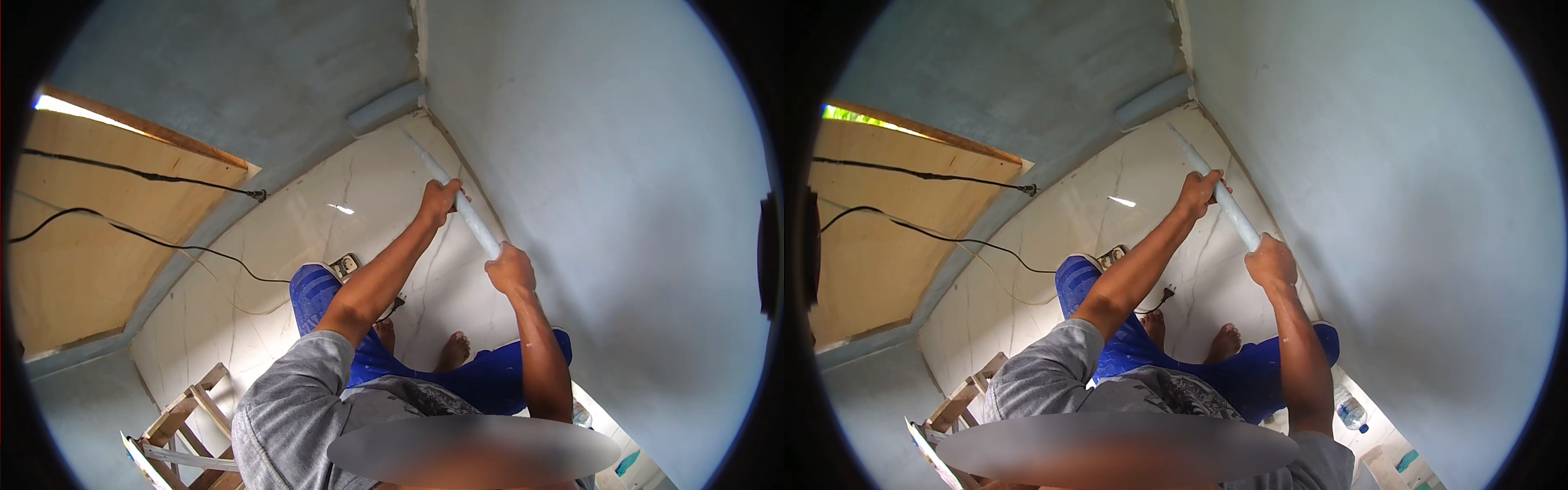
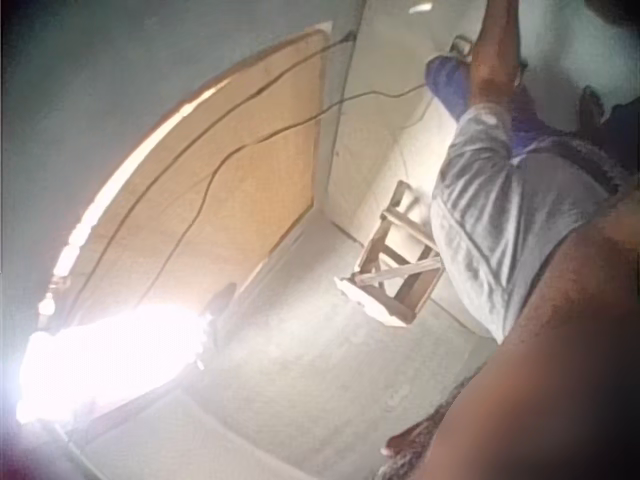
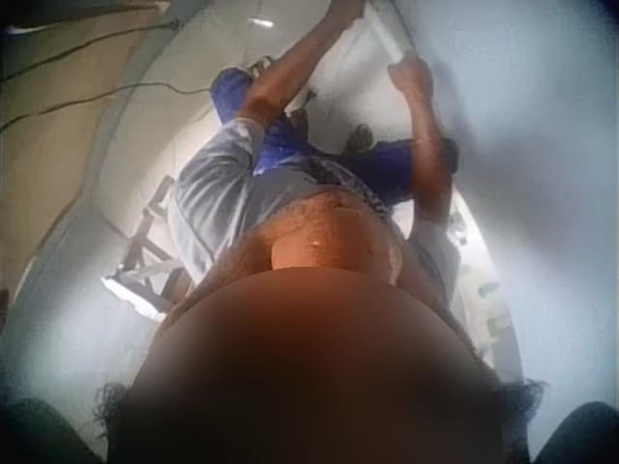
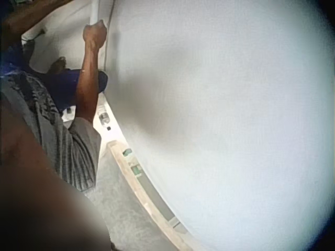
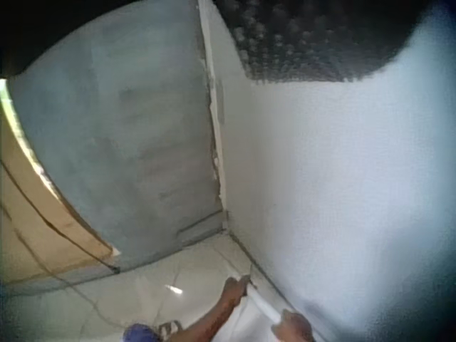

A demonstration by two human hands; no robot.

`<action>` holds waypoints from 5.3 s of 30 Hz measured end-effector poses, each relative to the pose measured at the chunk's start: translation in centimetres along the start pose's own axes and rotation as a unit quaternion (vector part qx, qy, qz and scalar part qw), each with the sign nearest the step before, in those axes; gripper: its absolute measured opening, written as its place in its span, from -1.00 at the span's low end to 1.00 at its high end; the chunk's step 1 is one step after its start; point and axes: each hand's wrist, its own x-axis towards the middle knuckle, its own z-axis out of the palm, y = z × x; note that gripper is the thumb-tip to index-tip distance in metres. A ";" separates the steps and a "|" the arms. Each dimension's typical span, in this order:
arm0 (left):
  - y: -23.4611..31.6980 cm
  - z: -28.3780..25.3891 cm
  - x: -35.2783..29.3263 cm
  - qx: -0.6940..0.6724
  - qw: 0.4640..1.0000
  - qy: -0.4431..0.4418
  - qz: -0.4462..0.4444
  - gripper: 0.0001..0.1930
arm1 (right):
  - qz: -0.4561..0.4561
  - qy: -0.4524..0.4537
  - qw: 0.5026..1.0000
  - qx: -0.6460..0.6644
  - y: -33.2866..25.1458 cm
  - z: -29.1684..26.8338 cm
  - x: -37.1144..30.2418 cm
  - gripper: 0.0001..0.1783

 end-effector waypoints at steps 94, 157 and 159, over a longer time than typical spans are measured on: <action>10.5 6.9 -8.6 0.039 0.966 0.004 0.257 -0.71 | -0.085 0.042 0.986 0.139 0.8 -5.0 -1.2 -0.73; 38.6 10.7 -14.7 0.178 0.842 0.037 0.509 -0.66 | -0.302 0.158 0.888 0.310 -17.6 -18.1 3.1 -0.78; 40.4 10.9 -15.2 0.191 0.832 0.045 0.519 -0.64 | -0.309 0.156 0.883 0.317 -18.8 -19.4 2.7 -0.78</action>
